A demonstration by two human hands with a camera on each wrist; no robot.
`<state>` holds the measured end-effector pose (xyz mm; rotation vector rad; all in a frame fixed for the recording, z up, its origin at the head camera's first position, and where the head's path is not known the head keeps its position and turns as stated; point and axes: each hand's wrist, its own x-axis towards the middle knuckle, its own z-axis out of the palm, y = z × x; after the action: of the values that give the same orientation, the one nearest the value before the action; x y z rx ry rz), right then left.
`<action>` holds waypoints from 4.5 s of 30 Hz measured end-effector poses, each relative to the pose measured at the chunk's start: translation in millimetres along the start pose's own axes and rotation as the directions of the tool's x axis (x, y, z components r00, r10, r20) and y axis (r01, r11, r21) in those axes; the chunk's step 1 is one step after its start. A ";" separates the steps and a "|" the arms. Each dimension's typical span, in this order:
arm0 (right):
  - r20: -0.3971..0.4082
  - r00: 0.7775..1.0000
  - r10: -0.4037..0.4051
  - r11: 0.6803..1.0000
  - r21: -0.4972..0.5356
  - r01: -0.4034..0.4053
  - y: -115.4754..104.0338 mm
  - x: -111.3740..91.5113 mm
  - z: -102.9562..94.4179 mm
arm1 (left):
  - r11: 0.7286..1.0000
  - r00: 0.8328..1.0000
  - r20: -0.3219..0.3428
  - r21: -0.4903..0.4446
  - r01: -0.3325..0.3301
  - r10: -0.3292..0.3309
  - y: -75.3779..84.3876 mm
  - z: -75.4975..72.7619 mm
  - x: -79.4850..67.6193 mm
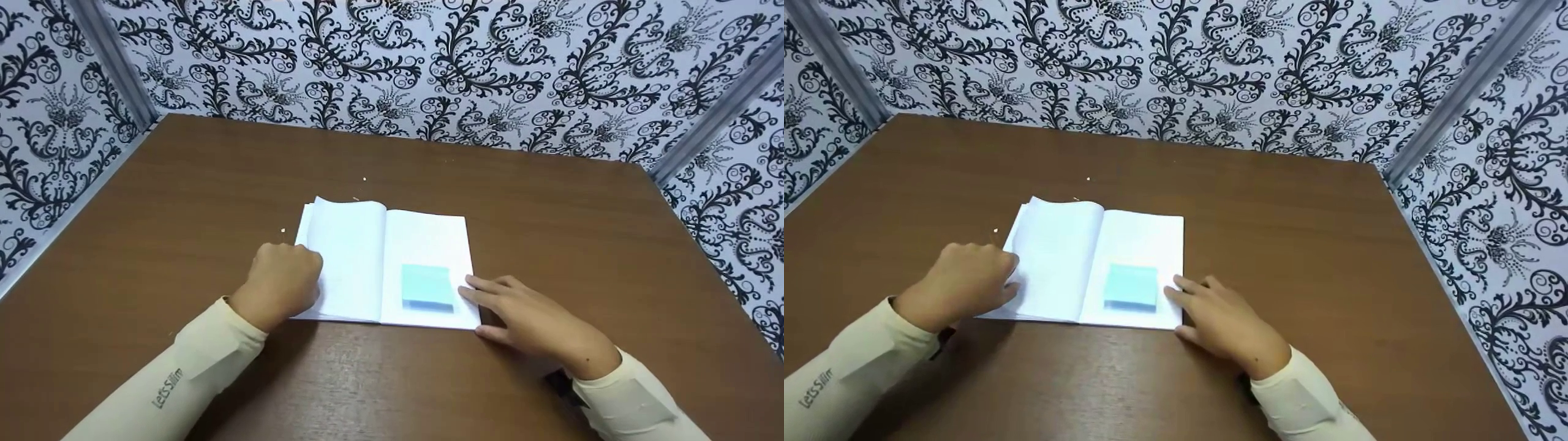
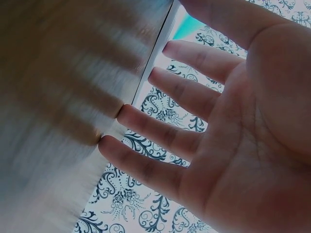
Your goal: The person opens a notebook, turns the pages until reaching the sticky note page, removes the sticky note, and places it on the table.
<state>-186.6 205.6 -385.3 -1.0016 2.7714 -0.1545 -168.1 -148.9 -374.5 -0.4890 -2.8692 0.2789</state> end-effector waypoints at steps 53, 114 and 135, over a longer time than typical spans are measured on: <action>0.017 1.000 0.006 1.000 -0.002 -0.006 0.8 -1.3 -2.1 | 1.000 0.964 -0.264 -0.006 0.027 -0.028 13.1 5.8 8.0; -0.156 0.982 -0.103 0.983 -0.164 0.077 -52.5 57.2 -11.6 | 0.941 0.964 0.047 -0.236 -0.243 0.261 60.9 9.8 22.0; -0.331 0.943 -0.041 0.995 -0.095 0.010 -43.3 62.1 -15.7 | 0.942 0.958 0.054 -0.207 -0.265 0.281 60.2 7.7 19.6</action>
<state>-209.8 133.1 -371.8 -1.1270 3.0964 -0.2199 -169.7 -87.5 -391.6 -0.9385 -2.9197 0.0564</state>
